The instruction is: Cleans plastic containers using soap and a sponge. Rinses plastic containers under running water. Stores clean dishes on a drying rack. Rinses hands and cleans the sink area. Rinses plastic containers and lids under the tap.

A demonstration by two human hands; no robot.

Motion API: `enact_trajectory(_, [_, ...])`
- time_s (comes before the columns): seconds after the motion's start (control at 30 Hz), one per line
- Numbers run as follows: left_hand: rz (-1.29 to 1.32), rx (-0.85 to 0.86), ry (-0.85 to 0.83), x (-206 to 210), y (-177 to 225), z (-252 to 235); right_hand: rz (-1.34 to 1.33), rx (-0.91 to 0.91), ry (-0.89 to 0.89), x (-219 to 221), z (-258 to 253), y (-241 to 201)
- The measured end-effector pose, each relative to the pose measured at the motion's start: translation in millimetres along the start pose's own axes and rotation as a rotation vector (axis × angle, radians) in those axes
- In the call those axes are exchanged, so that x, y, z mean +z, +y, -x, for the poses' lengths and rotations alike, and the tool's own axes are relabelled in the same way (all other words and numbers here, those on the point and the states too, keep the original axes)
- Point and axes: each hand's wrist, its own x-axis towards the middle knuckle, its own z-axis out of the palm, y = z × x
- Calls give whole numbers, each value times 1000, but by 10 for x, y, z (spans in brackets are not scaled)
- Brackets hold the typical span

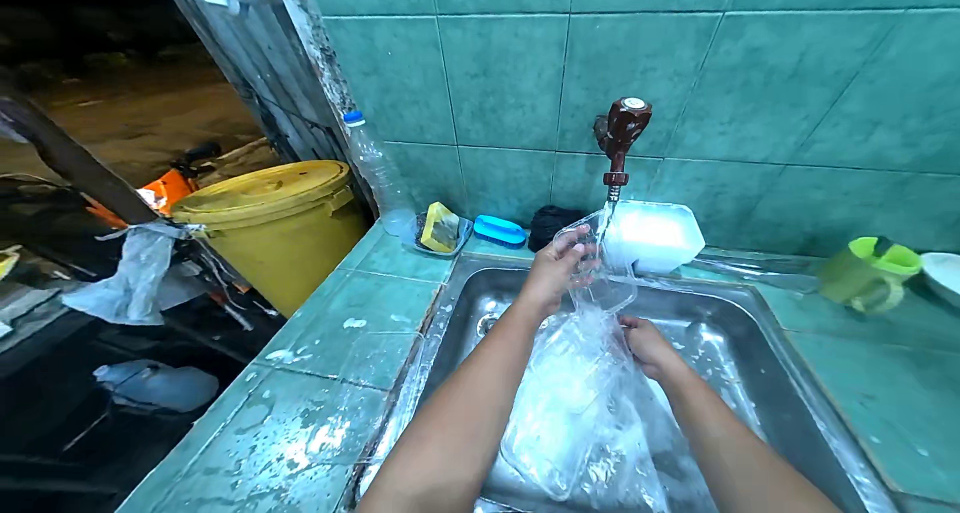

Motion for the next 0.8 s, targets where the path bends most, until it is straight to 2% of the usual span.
enact_trajectory(0.17, [-491, 240, 22, -266, 437, 347, -124, -14, -97, 181, 6, -111])
enact_trajectory(0.27, [-617, 258, 150, -655, 749, 635, -136, -21, -130, 337, 25, -167])
enact_trajectory(0.33, [-650, 197, 267, -967, 923, 856, -151, -33, -138, 388, 40, -204])
enact_trajectory(0.43, [-760, 9, 427, -1421, 1041, 1214, -160, -84, -132, 395, 67, -251])
enact_trajectory(0.6, [-874, -315, 512, -2185, 686, 1518, -105, -323, -115, 358, 209, -390])
enact_trajectory(0.7, [-1029, -420, 508, -2445, 451, 1619, -60, -505, -43, 331, 257, -503])
enact_trajectory(0.8, [-1254, -482, 536, -2380, 474, 1647, -50, -634, 66, 265, 195, -600])
